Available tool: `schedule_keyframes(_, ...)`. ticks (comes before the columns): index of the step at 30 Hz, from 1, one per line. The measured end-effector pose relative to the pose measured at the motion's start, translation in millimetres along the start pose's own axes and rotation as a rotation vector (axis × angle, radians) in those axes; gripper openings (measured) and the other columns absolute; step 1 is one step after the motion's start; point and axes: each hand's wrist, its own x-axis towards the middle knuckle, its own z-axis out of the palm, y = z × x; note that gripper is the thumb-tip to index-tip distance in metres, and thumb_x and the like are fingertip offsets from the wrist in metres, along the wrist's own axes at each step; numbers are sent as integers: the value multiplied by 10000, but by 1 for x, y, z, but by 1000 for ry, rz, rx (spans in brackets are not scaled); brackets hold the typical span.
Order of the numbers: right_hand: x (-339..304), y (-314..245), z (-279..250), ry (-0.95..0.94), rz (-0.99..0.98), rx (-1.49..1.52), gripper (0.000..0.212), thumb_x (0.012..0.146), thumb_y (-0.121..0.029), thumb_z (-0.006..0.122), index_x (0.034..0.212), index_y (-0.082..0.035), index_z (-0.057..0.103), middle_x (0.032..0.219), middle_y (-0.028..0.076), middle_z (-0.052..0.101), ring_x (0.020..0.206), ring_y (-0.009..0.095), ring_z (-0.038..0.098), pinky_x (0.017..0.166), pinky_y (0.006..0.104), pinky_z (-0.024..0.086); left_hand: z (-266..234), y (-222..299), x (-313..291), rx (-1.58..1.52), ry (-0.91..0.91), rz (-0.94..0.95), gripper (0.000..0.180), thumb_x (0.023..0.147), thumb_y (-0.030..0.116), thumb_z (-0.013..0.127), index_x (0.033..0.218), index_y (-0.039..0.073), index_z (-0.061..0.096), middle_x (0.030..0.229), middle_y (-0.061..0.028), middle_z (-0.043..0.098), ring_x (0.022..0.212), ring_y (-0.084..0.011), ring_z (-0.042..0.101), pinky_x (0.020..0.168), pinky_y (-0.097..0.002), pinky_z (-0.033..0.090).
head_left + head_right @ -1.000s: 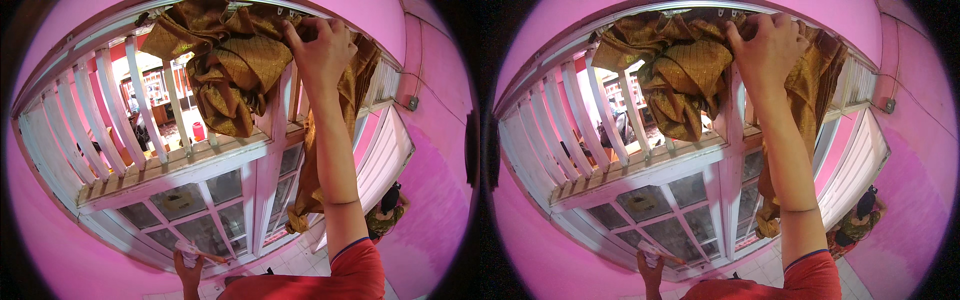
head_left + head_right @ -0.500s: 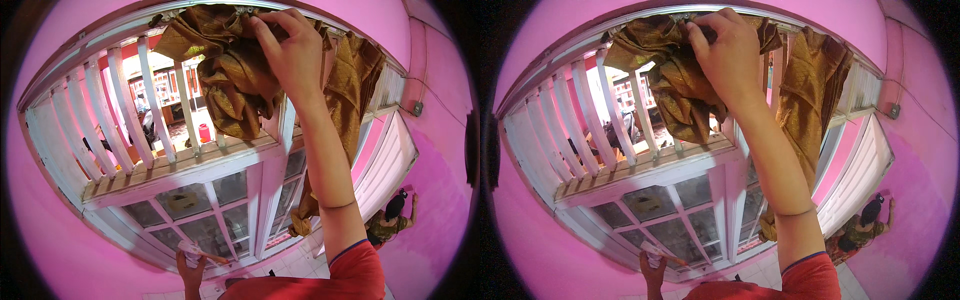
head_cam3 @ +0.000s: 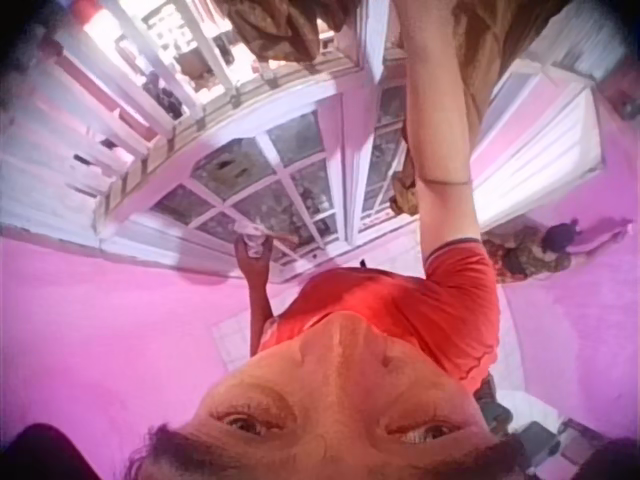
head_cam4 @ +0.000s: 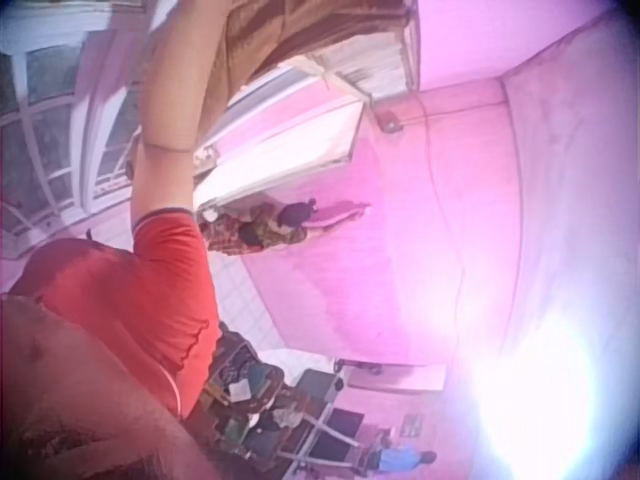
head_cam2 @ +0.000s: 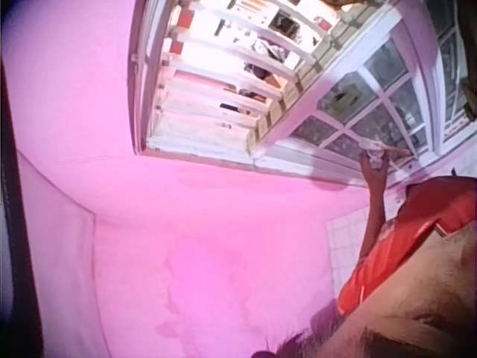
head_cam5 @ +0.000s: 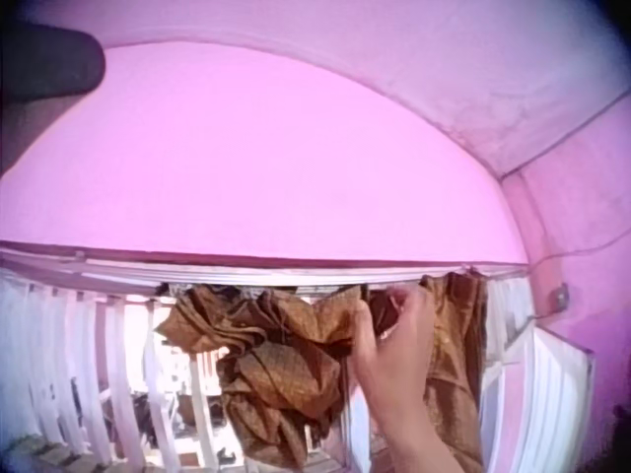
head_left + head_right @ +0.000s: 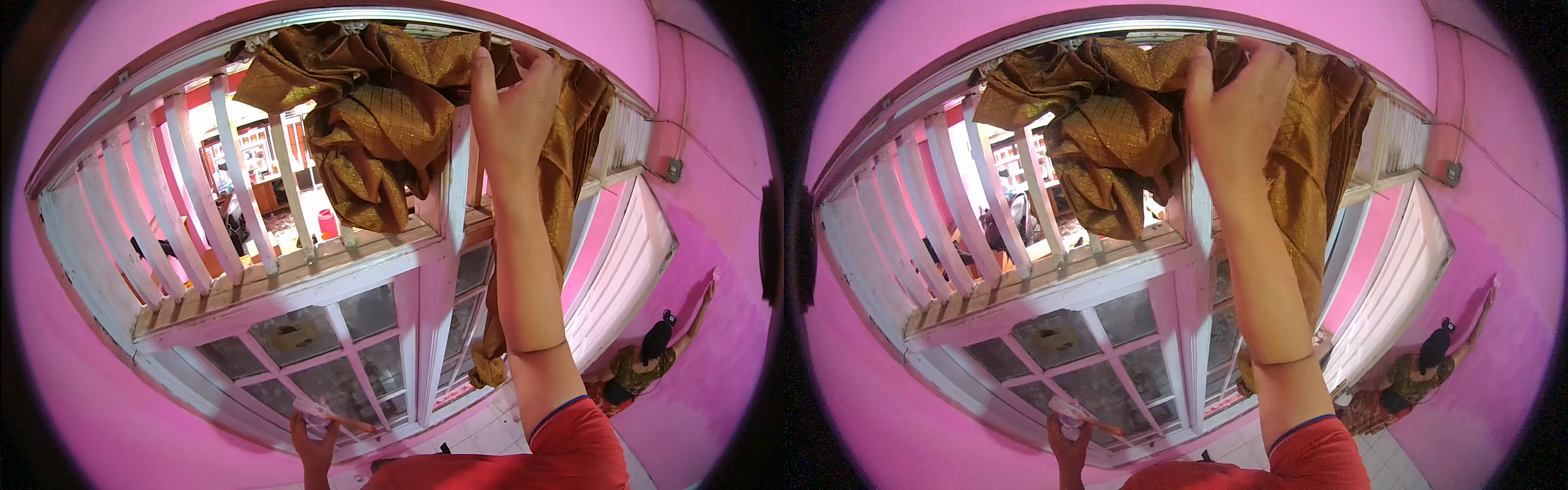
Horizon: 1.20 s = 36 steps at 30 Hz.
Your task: The person paints the white wooden slats and frame of an interior window using a small brush, occasionally dipping the brush into a container of white paint and adjusting a gold curtain out of the way.
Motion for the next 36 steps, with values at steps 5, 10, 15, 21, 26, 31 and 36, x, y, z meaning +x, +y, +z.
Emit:
schedule_keyframes(5, 2, 5, 5, -315, 290, 193, 234, 897, -212, 727, 1035, -24, 710, 1042, 160, 680, 939, 348, 647, 947, 506, 452, -2, 6, -1, 16, 18, -24, 690, 719, 166, 919, 1264, -82, 576, 1256, -239, 567, 1159, -401, 582, 993, -468, 465)
schedule_keyframes(10, 9, -22, 12, -408, 359, 433, 155, 879, -146, 721, 904, 6, 737, 952, 166, 671, 864, 345, 659, 790, 433, 525, -4, 2, -6, 28, -2, -34, 722, 726, 179, 919, 1299, -71, 556, 1285, -230, 562, 1198, -384, 565, 1034, -458, 444)
schedule_keyframes(15, 1, -45, 18, -457, 136, 508, 154, 897, -161, 743, 993, -43, 765, 1006, 76, 704, 920, 213, 674, 820, 335, 520, -8, 7, -7, 35, -26, -80, 760, 737, 190, 916, 1333, -73, 523, 1314, -224, 551, 1230, -361, 543, 1069, -452, 422)
schedule_keyframes(21, -8, -18, -3, -136, 377, 273, 389, 893, -247, 727, 1142, 28, 608, 1149, 194, 587, 1098, 347, 560, 964, 452, 461, -6, 2, -9, 7, 48, -52, 668, 705, 165, 924, 1225, -81, 585, 1251, -229, 579, 1153, -394, 594, 991, -456, 471)
schedule_keyframes(26, -7, -6, 7, -223, 540, 511, 407, 901, -272, 749, 1138, 35, 627, 1049, 168, 611, 1024, 344, 584, 936, 445, 469, -3, 1, -9, 73, 75, 20, 681, 700, 181, 928, 1217, -90, 577, 1242, -239, 577, 1138, -394, 602, 976, -458, 477)
schedule_keyframes(31, -1, -34, 1, -351, 209, 271, 407, 874, -345, 795, 1040, 15, 706, 999, 155, 635, 1013, 344, 593, 894, 439, 465, -3, 5, -7, 45, 62, 10, 652, 699, 168, 924, 1195, -88, 586, 1221, -226, 582, 1119, -385, 607, 959, -442, 486)
schedule_keyframes(36, -2, -55, 16, -410, 139, 211, 314, 895, -329, 749, 996, -31, 755, 1014, 127, 641, 1007, 337, 595, 923, 499, 412, -7, 12, -3, 18, 41, 13, 608, 701, 153, 917, 1173, -71, 606, 1201, -208, 586, 1083, -373, 609, 933, -433, 492)
